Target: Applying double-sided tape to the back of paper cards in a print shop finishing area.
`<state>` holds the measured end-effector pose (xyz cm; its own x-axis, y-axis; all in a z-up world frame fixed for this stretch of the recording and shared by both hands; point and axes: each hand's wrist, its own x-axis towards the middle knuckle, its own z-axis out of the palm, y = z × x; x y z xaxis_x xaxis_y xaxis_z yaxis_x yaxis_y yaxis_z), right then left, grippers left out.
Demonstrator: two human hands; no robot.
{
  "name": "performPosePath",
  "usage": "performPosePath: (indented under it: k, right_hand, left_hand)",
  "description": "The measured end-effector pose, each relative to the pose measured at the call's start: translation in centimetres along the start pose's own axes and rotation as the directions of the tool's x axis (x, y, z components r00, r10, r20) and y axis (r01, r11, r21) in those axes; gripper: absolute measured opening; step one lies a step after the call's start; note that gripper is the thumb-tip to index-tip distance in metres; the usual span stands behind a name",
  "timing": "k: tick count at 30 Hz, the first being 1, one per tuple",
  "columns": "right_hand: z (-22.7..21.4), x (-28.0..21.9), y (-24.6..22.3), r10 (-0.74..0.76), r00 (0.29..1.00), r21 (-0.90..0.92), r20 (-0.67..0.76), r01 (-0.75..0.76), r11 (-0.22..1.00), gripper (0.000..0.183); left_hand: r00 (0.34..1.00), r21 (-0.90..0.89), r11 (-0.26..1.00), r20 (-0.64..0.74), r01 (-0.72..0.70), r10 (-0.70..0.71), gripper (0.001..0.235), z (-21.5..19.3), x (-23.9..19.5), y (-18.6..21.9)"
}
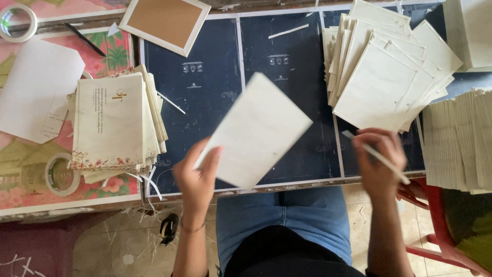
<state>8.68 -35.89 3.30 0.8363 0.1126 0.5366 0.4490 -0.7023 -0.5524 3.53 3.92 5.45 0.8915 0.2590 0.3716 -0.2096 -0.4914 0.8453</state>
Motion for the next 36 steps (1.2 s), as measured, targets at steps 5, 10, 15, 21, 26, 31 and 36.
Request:
performPosePath:
  k: [5,10,15,21,26,31,36]
  right_hand:
    - [2.7,0.1,-6.8,0.123,0.966,0.25,0.227,-0.18,0.952,0.006]
    - [6.2,-2.3,-7.5,0.116,0.899,0.326,0.423,-0.27,0.906,0.009]
    - [8.0,-3.6,-7.9,0.115,0.809,0.246,0.576,-0.306,0.92,0.012]
    - [9.9,-3.6,-9.4,0.059,0.806,0.245,0.589,-0.248,0.937,0.012]
    - [11.0,-3.8,-9.8,0.048,0.798,0.235,0.601,-0.233,0.944,0.011]
    - [11.1,-3.8,-9.7,0.076,0.794,0.196,0.604,-0.24,0.951,0.01]
    - [11.1,-3.9,-9.9,0.127,0.787,0.128,0.604,-0.253,0.959,0.012]
  left_hand:
    - [0.95,0.085,0.985,0.262,0.152,-0.17,0.028,5.8,2.6,-2.5]
    - [0.965,0.32,0.942,0.263,-0.098,0.011,0.058,8.1,3.3,-4.3]
    - [0.965,0.537,0.834,0.261,-0.129,-0.019,0.015,6.6,-1.4,-2.5]
    - [0.943,0.54,0.841,0.264,0.031,-0.204,0.007,5.8,-6.7,-1.0]
    - [0.922,0.495,0.858,0.252,0.138,-0.294,0.016,5.4,-7.0,-0.9]
    - [0.889,0.484,0.854,0.283,0.194,-0.362,0.026,5.2,-7.6,-0.9]
    - [0.88,0.469,0.861,0.304,0.195,-0.365,0.033,5.3,-8.1,-0.9]
